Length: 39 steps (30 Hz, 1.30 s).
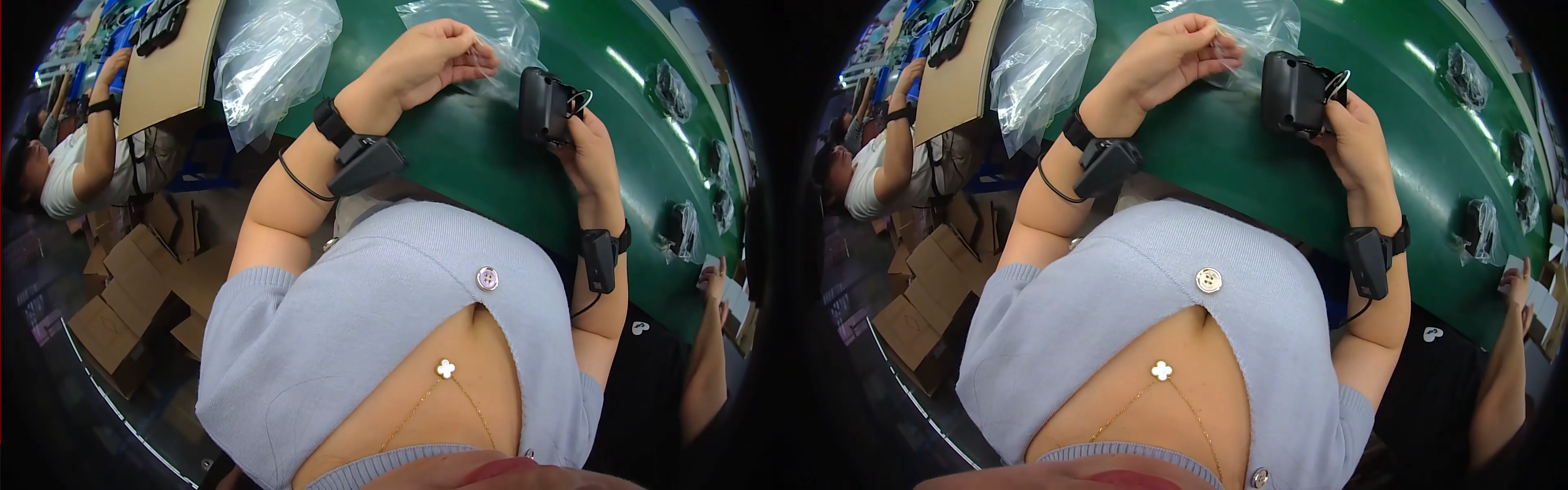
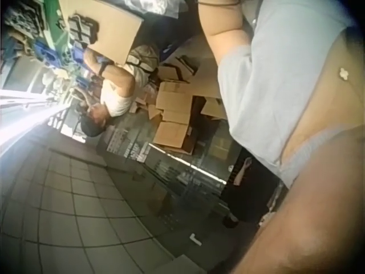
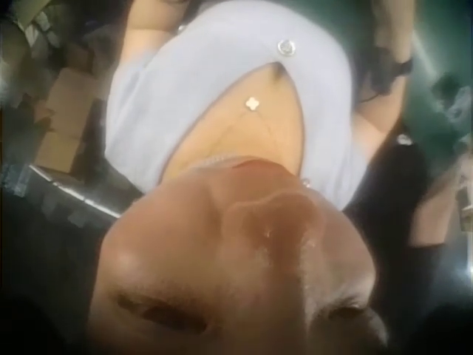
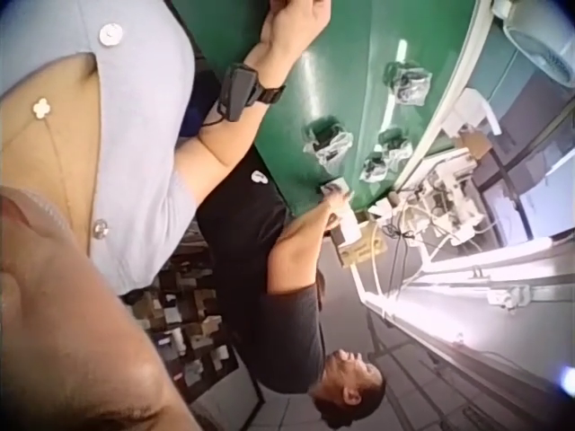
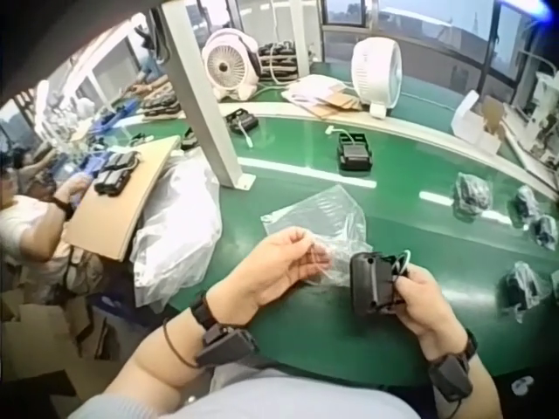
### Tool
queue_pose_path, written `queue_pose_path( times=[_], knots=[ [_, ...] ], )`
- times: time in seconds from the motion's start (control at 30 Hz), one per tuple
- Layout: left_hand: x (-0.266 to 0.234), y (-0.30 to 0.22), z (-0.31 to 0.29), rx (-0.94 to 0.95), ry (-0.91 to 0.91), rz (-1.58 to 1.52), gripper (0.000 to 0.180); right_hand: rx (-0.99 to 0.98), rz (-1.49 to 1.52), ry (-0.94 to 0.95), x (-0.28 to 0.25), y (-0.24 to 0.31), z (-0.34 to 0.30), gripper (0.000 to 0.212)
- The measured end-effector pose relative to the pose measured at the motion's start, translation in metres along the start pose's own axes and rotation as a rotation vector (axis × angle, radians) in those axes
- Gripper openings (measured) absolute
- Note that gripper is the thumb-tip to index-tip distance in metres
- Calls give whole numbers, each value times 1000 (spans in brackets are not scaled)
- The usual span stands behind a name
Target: The person packages black electronic devices by hand, picking up each device, sliding it into a plastic bag, and setting it aside on the green table. The person repeats this process, occasionally separating a new bag from a stack or picking up a device from a box.
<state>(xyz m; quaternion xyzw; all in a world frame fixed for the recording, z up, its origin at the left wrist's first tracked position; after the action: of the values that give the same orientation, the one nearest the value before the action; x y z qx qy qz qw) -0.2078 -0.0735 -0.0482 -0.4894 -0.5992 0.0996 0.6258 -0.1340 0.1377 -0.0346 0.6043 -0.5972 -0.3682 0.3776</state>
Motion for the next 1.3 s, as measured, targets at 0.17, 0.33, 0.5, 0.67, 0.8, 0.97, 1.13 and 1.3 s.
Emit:
queue_pose_path(
  times=[0.17, 0.33, 0.5, 0.67, 0.8, 0.97, 1.13, 1.3],
  knots=[
    [7, 3, -3, 45, 31, 215, 24, -49, -197, -17, -9, -18, 6, 26],
    [17, 9, -6, 312, -38, 761, 22, -179, -314, -81, 8, 7, -22, 34],
    [42, 10, -5, 228, 59, 426, 18, -15, -222, 233, 9, 12, -23, 36],
    [56, 19, -3, 455, 45, 595, 13, 83, -108, -55, -1, 13, 3, 32],
    [79, 31, -3, 1142, 157, 1280, 21, -152, -234, -8, -9, 9, 27, 29],
    [81, 33, 16, 1108, 125, 1351, 29, 146, 319, -163, -17, 33, 37, 28],
    [88, 36, 26, 1135, 105, 1269, 23, -39, 141, -116, -16, 30, 42, 35],
    [117, 36, 42, 1044, 42, 1411, 13, -580, -616, -182, -13, 5, 60, 46]
  ],
)
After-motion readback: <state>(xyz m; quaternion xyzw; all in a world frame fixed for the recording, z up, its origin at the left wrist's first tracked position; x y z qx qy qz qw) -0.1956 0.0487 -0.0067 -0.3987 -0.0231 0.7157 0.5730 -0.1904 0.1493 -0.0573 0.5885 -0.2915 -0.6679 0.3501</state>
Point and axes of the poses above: each hand's wrist, its own z-axis towards the middle knuckle, its own x-axis out of the palm, y = z × x, the point moved 2 cm from there along z, towards the middle knuckle, and after that the axes turned 13 degrees about -z, right-handed, at the moved point
